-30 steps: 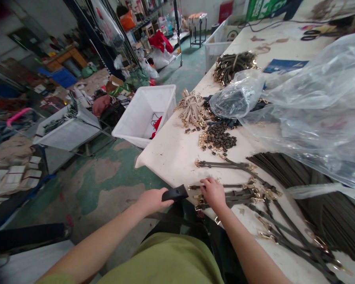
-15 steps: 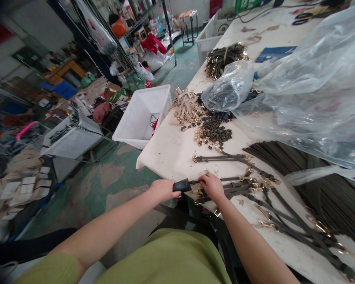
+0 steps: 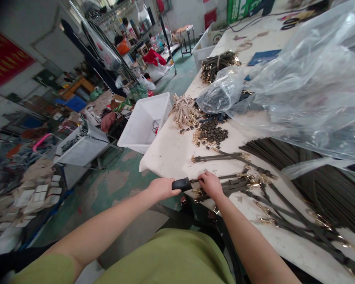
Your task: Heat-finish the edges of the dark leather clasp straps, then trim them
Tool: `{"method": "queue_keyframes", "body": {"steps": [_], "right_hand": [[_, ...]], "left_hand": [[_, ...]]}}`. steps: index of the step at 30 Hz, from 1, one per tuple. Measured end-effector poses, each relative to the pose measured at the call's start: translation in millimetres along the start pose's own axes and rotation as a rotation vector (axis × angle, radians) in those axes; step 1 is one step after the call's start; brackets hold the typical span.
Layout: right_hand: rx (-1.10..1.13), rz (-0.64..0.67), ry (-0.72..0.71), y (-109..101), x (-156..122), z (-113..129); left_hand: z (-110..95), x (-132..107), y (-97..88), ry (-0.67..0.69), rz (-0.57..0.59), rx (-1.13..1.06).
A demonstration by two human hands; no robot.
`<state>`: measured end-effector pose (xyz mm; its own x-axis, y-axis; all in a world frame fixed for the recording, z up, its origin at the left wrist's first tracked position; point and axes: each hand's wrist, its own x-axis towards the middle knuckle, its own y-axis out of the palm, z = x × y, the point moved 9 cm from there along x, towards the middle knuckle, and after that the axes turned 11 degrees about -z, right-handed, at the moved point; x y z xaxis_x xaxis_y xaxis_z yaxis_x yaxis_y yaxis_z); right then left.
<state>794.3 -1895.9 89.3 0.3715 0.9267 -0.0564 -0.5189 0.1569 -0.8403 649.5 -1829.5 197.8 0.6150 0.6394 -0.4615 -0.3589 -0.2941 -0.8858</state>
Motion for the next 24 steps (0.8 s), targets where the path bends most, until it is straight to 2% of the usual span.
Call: {"method": "queue_keyframes", "body": {"steps": [3, 5, 12, 20, 22, 24], "right_hand": [[0.038, -0.042, -0.005, -3.8, -0.4, -1.1], [0.063, -0.067, 0.005, -5.4, -0.3, -3.1], [0.113, -0.067, 0.066, -6.6, 1.5, -10.7], [0.076, -0.071, 0.047, -12.7, 3.9, -4.2], [0.031, -0.049, 0.027, -13.0, 2.2, -2.7], [-0.057, -0.014, 0.007, -14.5, -1.7, -5.7]], "left_hand": [[-37.0, 17.2, -5.8, 0.057, 0.034, 0.004], [-51.5, 28.1, -9.7, 0.061, 0.072, 0.035], [-67.5, 38.3, -19.9, 0.097, 0.119, 0.138], [-58.6, 36.7, -17.2, 0.074, 0.076, 0.103], [-51.5, 35.6, -15.9, 0.076, 0.061, 0.057], [-35.8, 31.7, -15.8, 0.056, 0.033, 0.008]]}}
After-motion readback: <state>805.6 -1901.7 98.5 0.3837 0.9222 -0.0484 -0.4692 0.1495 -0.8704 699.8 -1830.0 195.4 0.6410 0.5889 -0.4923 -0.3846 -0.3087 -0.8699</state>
